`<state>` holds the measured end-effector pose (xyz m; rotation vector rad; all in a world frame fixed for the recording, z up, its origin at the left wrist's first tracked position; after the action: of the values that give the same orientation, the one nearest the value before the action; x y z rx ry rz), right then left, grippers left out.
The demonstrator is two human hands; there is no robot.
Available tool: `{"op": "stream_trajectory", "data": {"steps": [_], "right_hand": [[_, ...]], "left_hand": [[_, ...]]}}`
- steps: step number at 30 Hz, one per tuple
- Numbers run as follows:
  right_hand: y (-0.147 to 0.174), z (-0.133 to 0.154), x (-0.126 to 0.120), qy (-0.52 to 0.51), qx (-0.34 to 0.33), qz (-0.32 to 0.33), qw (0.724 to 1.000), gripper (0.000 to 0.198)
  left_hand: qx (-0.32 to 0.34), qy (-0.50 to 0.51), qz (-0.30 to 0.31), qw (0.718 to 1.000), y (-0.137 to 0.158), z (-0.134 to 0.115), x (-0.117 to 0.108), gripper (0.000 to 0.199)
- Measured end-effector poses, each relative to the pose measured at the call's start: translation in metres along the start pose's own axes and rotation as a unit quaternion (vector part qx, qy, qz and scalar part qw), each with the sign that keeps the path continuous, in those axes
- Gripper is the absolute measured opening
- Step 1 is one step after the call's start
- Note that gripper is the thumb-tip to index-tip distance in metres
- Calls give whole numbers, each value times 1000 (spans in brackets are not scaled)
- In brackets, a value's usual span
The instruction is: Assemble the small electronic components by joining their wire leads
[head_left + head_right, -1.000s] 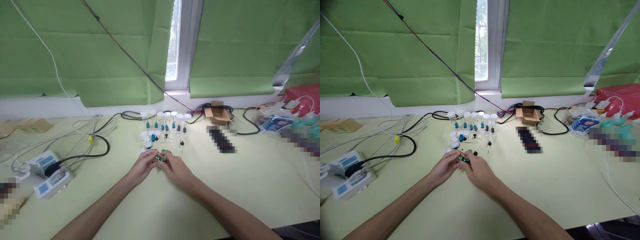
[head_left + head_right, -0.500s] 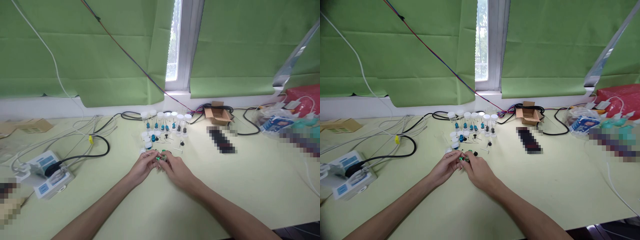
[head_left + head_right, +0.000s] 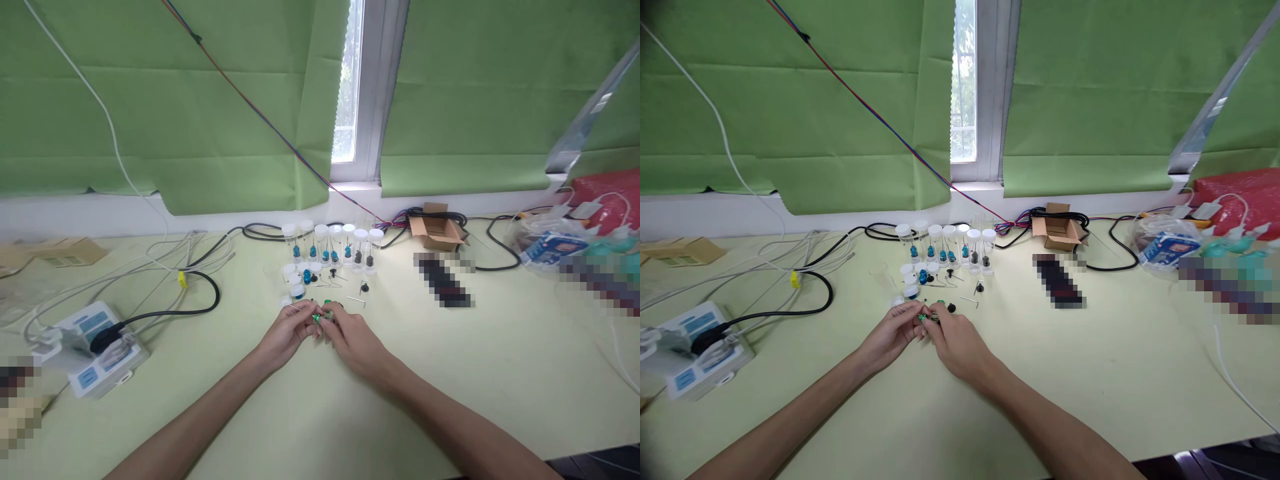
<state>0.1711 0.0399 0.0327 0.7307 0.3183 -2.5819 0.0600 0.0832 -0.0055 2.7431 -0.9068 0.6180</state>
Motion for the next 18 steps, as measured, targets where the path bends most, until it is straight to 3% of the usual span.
{"op": "stream_trajectory", "data": {"steps": [18], "right_hand": [[0,1,0,4,-19,-10,1000,21]], "left_hand": [[2,-7,3,1000,0,0,0,19]]}}
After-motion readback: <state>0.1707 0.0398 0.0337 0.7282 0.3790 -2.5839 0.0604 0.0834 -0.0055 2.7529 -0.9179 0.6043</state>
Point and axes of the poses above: each hand's wrist, its own y-axis away from the middle knuckle, its own x-axis out of the palm, z = x × y, the point moved 8 cm from there along -y, towards the middle knuckle, and after that the axes turned 11 degrees about z, right-handed, at the moved point
